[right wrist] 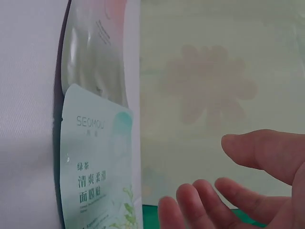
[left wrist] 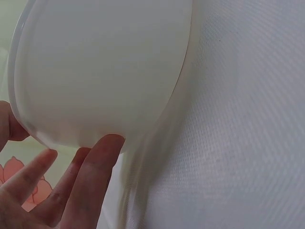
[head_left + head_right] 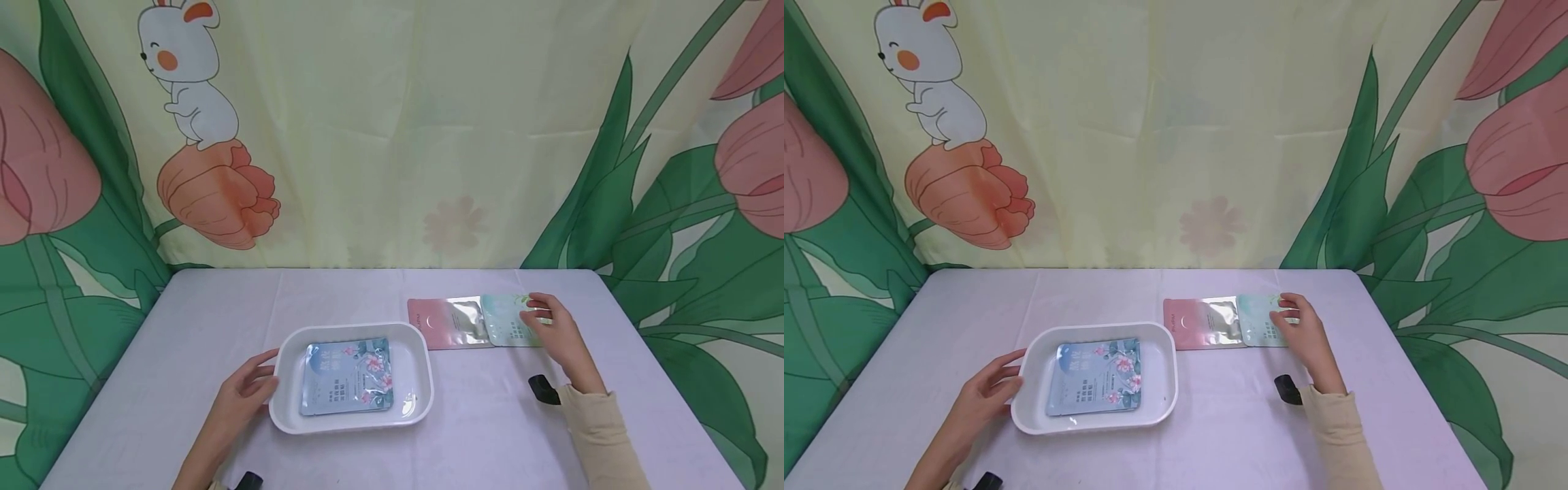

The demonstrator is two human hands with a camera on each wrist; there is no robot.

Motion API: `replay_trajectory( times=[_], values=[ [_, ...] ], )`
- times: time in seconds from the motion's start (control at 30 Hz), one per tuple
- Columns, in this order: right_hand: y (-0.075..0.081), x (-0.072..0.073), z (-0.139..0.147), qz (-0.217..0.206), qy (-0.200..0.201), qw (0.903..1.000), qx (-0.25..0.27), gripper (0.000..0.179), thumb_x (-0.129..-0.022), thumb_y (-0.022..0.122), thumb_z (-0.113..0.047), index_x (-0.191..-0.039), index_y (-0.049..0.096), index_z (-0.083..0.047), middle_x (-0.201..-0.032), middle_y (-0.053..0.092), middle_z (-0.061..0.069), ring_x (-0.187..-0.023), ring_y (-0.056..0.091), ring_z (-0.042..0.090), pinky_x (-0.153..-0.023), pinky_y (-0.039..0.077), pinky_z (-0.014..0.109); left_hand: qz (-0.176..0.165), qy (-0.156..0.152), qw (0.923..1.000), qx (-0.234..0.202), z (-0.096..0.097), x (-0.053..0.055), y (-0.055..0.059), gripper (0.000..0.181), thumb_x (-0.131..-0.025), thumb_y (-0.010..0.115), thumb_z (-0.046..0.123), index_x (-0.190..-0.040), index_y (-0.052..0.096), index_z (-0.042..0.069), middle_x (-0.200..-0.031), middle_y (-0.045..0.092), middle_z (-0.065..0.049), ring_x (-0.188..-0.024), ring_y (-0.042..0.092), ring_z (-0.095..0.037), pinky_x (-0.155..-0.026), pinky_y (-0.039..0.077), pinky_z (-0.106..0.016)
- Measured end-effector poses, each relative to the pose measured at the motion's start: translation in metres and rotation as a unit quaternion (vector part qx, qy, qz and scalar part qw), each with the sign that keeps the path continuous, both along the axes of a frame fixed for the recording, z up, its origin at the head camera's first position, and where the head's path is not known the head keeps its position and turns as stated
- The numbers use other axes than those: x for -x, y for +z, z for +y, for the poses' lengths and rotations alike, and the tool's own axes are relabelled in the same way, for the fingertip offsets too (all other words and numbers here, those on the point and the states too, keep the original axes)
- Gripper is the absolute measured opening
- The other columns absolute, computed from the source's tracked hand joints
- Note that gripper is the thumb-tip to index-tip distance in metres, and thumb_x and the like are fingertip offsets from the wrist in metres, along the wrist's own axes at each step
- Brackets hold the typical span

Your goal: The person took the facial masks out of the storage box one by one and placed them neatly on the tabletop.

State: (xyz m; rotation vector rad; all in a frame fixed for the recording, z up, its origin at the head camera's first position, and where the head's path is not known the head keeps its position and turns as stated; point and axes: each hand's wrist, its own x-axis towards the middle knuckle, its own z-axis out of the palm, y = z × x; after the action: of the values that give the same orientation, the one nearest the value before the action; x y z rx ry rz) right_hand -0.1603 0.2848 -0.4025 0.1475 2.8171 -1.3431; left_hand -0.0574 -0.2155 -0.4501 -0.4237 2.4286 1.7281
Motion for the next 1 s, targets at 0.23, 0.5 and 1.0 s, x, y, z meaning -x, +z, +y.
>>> replay_trajectory(
  times=[0.23,0.5,1.0],
  values=[
    [0.006,-0.006,-0.011,0.019,0.025,0.9995,-0.003,0.058,-0.102,0.056,-0.024,-0.148,0.034,0.002,-0.14,0.047,0.025,-0.127,0.046,0.04,-0.107,0.041,0.055,0.008,-0.003,1.0,-0.002,-0.002,0.0,-0.003,0.054,-0.095,0.067,0.032,-0.144,0.048,0.026,-0.133,0.059,-0.016,-0.111,0.066,-0.028,-0.077,0.06,-0.031],
    [0.01,-0.013,-0.026,0.031,0.058,0.9979,0.003,0.055,-0.101,0.057,-0.02,-0.147,0.035,0.002,-0.139,0.049,0.025,-0.124,0.051,0.038,-0.103,0.045,0.055,0.013,-0.006,0.9999,-0.001,-0.002,0.0,-0.003,0.054,-0.095,0.067,0.033,-0.145,0.048,0.026,-0.133,0.059,-0.016,-0.111,0.066,-0.027,-0.078,0.06,-0.03],
    [0.012,-0.024,-0.053,0.055,0.102,0.9931,0.019,0.055,-0.099,0.062,-0.018,-0.144,0.039,0.004,-0.134,0.053,0.024,-0.117,0.057,0.034,-0.094,0.052,0.043,0.016,-0.007,0.9999,-0.003,-0.002,0.0,-0.003,0.055,-0.095,0.067,0.034,-0.145,0.047,0.025,-0.133,0.059,-0.016,-0.111,0.066,-0.029,-0.076,0.06,-0.029]
  ],
)
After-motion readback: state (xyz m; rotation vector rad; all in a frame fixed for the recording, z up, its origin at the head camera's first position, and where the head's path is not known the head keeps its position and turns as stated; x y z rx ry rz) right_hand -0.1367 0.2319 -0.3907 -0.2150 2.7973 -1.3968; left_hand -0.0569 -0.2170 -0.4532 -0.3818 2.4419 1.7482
